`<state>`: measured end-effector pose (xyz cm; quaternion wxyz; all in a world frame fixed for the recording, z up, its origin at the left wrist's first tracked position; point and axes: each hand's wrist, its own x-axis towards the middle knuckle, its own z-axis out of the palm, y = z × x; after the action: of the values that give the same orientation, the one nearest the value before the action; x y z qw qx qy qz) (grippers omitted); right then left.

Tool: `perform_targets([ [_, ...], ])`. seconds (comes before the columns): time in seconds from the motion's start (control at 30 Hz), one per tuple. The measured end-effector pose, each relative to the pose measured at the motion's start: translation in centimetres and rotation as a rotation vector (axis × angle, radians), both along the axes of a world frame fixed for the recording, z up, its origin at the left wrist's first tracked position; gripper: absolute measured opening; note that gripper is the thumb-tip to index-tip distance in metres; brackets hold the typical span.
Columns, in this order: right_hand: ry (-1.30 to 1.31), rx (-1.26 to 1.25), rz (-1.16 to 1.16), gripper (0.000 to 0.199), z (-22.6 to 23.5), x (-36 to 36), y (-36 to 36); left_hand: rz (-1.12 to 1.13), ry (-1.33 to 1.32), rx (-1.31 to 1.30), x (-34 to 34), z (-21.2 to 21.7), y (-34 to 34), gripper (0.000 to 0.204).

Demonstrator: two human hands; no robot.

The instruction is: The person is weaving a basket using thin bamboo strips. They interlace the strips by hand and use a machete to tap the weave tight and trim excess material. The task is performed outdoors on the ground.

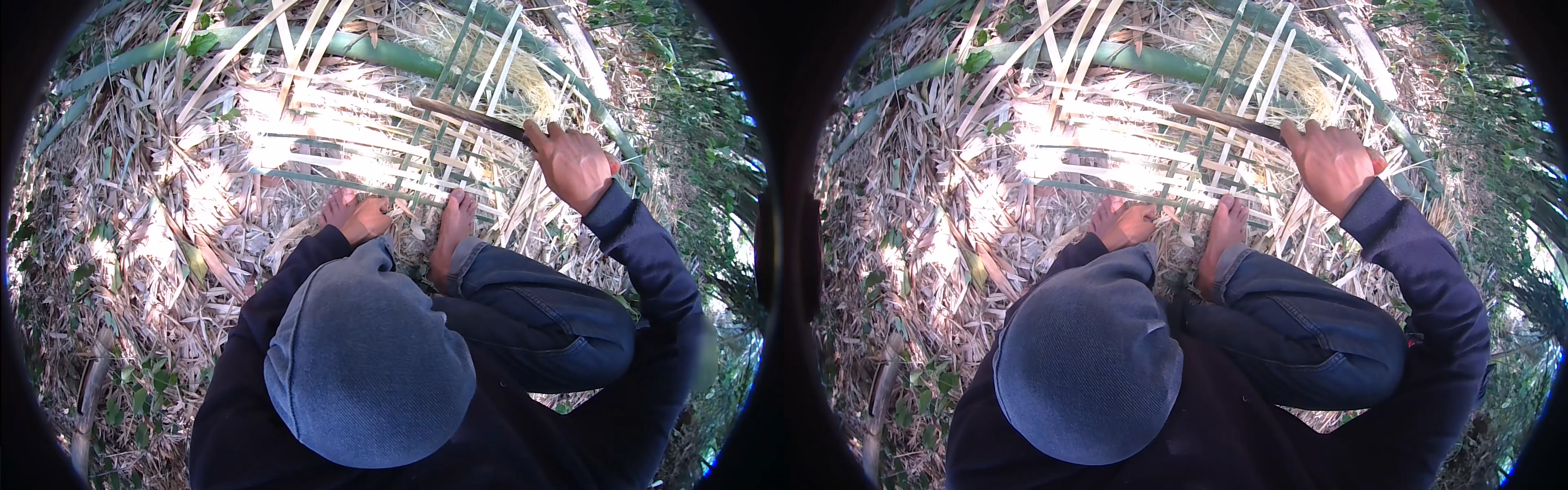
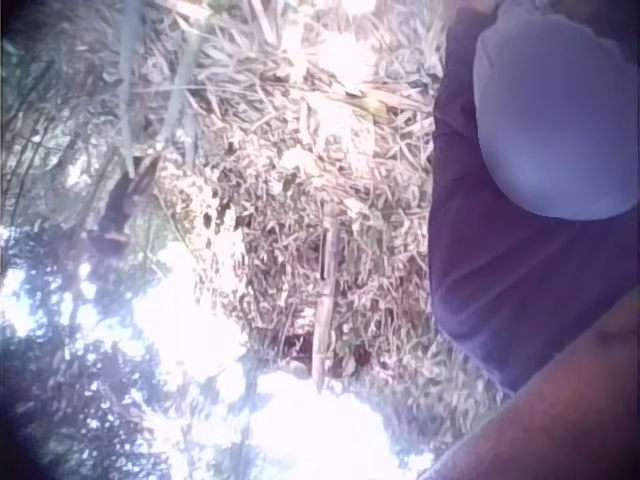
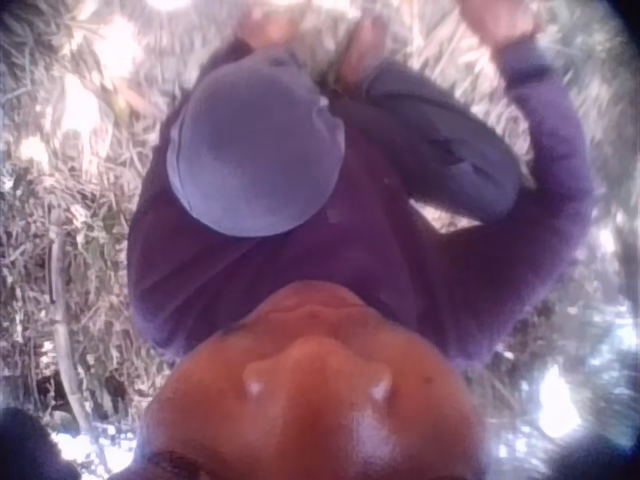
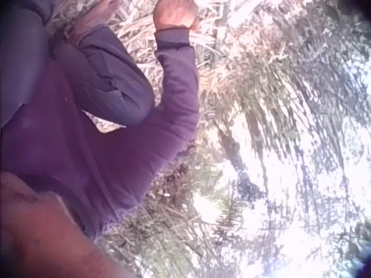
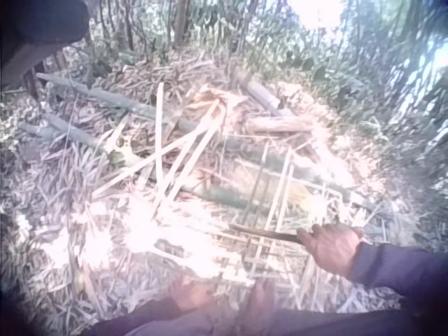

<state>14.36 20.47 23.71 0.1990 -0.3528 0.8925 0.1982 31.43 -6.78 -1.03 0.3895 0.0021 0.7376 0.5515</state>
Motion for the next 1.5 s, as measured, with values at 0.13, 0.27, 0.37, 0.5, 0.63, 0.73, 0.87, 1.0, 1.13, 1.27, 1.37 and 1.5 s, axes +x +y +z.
perform_targets([
  [0.13,0.010,-0.034,-0.018,0.039,-0.7,-0.6,-0.9,-0.057,-0.006,-0.104,0.0,-0.1,-0.2,0.032],
  [0.27,0.016,-0.018,0.004,0.039,-0.9,-0.3,-0.9,-0.165,-0.031,-0.246,-1.7,3.7,-0.1,0.036],
  [0.37,0.007,-0.049,0.053,0.040,-0.8,0.4,-1.2,-0.111,-0.070,-0.187,-0.4,0.0,0.0,0.028],
  [0.5,-0.058,-0.031,0.075,0.043,-0.8,1.3,-1.9,-0.083,-0.058,-0.122,-0.3,-0.3,0.0,0.021],
  [0.63,-0.071,-0.018,0.077,0.042,-1.8,1.6,-2.0,-0.067,-0.030,-0.107,-0.2,-0.5,-0.1,0.018],
  [0.73,-0.129,0.062,0.102,0.040,-2.4,1.5,-2.0,-0.081,-0.032,-0.083,-0.3,0.1,0.0,0.017],
  [0.87,-0.163,0.026,0.046,0.044,-1.6,1.3,-2.9,-0.110,-0.073,-0.164,-1.4,3.8,-0.3,0.018],
  [1.0,-0.095,0.046,0.130,0.030,-2.5,1.6,-2.1,-0.081,0.022,-0.078,-0.9,2.1,-0.5,0.030],
  [1.13,-0.092,-0.073,0.061,0.034,-1.6,1.7,-0.3,-0.059,0.103,-0.036,-0.9,1.0,0.1,0.029],
  [1.27,-0.139,-0.303,-0.293,0.041,0.8,3.7,2.1,-0.200,0.044,-0.158,-0.9,0.3,-0.5,0.023],
  [1.37,-0.057,-0.412,-0.520,0.044,0.9,6.4,5.6,-0.141,0.212,-0.263,-1.3,0.7,-0.5,0.019],
  [1.5,0.031,-0.449,-0.985,0.046,-1.7,14.0,11.1,0.114,0.644,-0.218,-5.8,3.0,0.1,0.018],
])
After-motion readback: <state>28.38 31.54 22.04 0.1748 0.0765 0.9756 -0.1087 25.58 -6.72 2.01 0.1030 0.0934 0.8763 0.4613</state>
